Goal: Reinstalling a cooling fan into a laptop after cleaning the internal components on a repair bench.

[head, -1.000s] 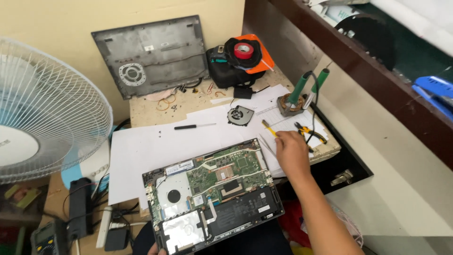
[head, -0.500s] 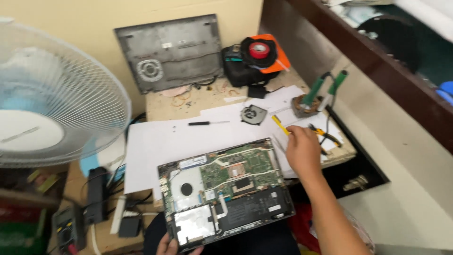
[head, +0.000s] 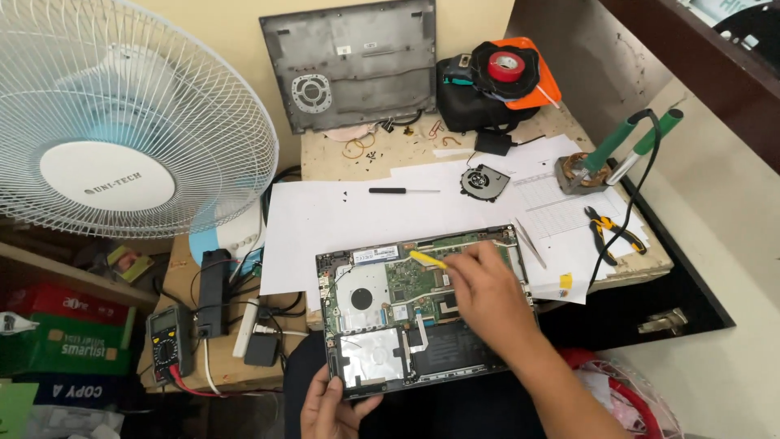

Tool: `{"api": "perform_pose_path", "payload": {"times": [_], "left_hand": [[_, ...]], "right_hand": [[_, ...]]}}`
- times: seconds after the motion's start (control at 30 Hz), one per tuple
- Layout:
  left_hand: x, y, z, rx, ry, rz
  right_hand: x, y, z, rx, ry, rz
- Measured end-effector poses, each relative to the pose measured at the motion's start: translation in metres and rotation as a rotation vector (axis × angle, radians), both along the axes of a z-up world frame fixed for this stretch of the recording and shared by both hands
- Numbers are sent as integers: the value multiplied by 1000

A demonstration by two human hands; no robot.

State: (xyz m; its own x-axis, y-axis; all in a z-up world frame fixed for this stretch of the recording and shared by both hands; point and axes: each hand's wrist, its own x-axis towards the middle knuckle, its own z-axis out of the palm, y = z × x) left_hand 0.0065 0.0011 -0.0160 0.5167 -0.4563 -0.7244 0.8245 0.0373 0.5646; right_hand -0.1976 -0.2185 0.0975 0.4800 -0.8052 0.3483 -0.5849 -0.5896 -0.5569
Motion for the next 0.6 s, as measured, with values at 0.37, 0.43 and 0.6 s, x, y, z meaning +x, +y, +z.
{"api": "perform_pose_path", "payload": {"times": [0.37,0.43,0.6], "left_hand": [[5,4,-18,16,35,-10],[2,-1,6,25,33,-10],[9,7,-25,59,41,-48]], "right_hand": [[-17,-13,17,98,30,-164],[-12,-13,5,36,44,-68],[-26,-23,44,369,187,-346]]}}
